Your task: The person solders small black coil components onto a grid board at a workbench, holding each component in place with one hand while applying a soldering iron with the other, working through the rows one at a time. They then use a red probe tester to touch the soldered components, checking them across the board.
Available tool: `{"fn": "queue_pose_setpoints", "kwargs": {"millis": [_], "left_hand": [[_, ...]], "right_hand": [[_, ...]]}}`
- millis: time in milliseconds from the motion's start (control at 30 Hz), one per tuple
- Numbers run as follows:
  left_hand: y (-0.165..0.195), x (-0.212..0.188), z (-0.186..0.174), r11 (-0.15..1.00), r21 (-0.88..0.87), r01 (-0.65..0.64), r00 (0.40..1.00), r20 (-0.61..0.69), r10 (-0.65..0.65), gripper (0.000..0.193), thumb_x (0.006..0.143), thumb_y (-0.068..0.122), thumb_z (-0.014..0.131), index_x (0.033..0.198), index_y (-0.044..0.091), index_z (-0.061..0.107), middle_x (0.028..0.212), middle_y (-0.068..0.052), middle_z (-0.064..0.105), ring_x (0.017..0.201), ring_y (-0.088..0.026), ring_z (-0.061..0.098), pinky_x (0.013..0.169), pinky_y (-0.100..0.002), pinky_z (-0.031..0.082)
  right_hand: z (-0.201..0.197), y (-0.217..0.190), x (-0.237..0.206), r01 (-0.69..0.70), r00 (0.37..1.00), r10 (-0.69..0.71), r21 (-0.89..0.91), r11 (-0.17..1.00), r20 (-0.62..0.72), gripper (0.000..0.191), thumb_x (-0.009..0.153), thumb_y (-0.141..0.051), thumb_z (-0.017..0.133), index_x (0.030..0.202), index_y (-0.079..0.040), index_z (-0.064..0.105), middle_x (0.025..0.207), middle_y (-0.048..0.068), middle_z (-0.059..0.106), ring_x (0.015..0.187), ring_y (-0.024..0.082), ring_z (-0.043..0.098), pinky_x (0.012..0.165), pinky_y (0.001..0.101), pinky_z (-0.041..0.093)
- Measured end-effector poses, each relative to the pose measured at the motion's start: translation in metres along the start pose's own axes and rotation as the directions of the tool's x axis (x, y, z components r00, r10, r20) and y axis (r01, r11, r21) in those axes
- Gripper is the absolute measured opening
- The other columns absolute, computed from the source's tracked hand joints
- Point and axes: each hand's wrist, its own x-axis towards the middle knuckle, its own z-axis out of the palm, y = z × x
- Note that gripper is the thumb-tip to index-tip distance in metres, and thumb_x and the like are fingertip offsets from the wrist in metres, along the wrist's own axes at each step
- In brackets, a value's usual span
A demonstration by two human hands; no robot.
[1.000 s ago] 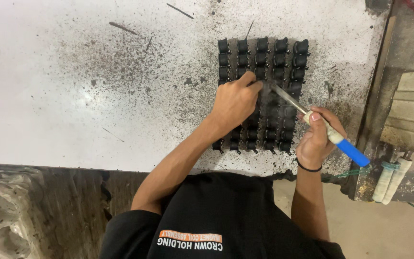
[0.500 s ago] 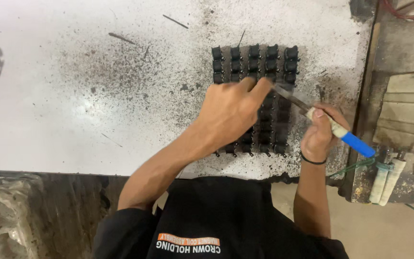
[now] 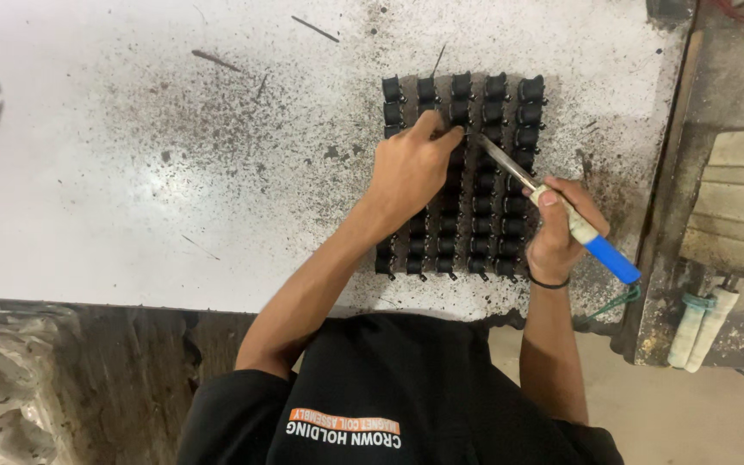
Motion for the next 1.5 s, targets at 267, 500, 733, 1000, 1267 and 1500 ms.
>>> {"fn": "queue_pose_setpoints", "kwargs": {"millis": [267, 500, 733, 1000, 1267, 1500], "left_hand": [[-0.009, 0.023, 0.005, 0.998, -0.024, -0.061, 0.990, 0.122, 0.063, 0.017, 0.082, 0.006, 0.066, 0.096, 0.008, 0.076, 0.097, -0.014, 0.062, 0.072, -0.035, 0.071, 0.062, -0.046, 0.059], [-0.001, 0.021, 0.012, 0.999, 0.006, -0.048, 0.987, 0.155, 0.047, 0.016, 0.079, 0.002, 0.065, 0.092, 0.002, 0.073, 0.095, -0.019, 0.061, 0.070, -0.036, 0.071, 0.058, -0.046, 0.058], [0.002, 0.012, 0.009, 0.994, -0.098, -0.043, 0.998, 0.048, 0.048, 0.009, 0.088, 0.007, 0.067, 0.095, 0.002, 0.072, 0.096, -0.014, 0.059, 0.072, -0.034, 0.071, 0.062, -0.046, 0.059], [-0.004, 0.008, 0.006, 0.997, -0.080, -0.004, 1.000, 0.002, 0.004, 0.017, 0.084, 0.007, 0.068, 0.098, 0.012, 0.076, 0.096, -0.007, 0.065, 0.066, -0.033, 0.070, 0.059, -0.044, 0.058], [-0.012, 0.013, 0.018, 0.998, -0.059, -0.012, 1.000, 0.003, 0.012, 0.006, 0.087, 0.010, 0.070, 0.091, 0.008, 0.074, 0.093, -0.010, 0.065, 0.067, -0.034, 0.070, 0.057, -0.045, 0.057], [0.021, 0.030, -0.031, 0.992, 0.003, -0.123, 0.983, 0.137, 0.121, 0.020, 0.087, 0.004, 0.065, 0.106, 0.001, 0.069, 0.077, -0.012, 0.064, 0.050, -0.024, 0.065, 0.040, -0.037, 0.052]], "right_hand": [[0.005, -0.003, 0.006, -0.138, 0.989, 0.142, 0.086, 0.987, -0.049, 0.022, 0.101, -0.008, 0.069, 0.112, 0.011, 0.070, 0.107, 0.019, 0.069, 0.090, 0.027, 0.070, 0.085, 0.0413, 0.066], [0.007, -0.003, 0.007, -0.170, 0.982, 0.177, 0.093, 0.981, -0.071, 0.024, 0.101, -0.010, 0.068, 0.112, 0.011, 0.069, 0.102, 0.018, 0.069, 0.086, 0.025, 0.070, 0.081, 0.0402, 0.066], [0.005, -0.001, 0.005, -0.143, 0.981, 0.160, 0.151, 0.978, -0.108, 0.022, 0.100, -0.009, 0.069, 0.110, 0.011, 0.068, 0.106, 0.019, 0.069, 0.087, 0.025, 0.070, 0.081, 0.0396, 0.065], [0.005, 0.002, 0.004, -0.099, 0.991, 0.113, 0.178, 0.979, -0.071, 0.021, 0.099, -0.007, 0.069, 0.111, 0.010, 0.067, 0.112, 0.018, 0.067, 0.093, 0.025, 0.070, 0.086, 0.0415, 0.066], [0.005, -0.007, 0.009, -0.177, 0.983, 0.181, 0.105, 0.978, -0.024, 0.023, 0.099, -0.008, 0.069, 0.112, 0.011, 0.070, 0.105, 0.018, 0.070, 0.089, 0.027, 0.072, 0.085, 0.0403, 0.063], [-0.013, -0.004, 0.031, -0.091, 0.993, 0.106, 0.259, 0.962, -0.043, 0.020, 0.100, -0.011, 0.071, 0.108, 0.007, 0.070, 0.102, 0.015, 0.071, 0.089, 0.025, 0.070, 0.082, 0.0387, 0.063]]}}
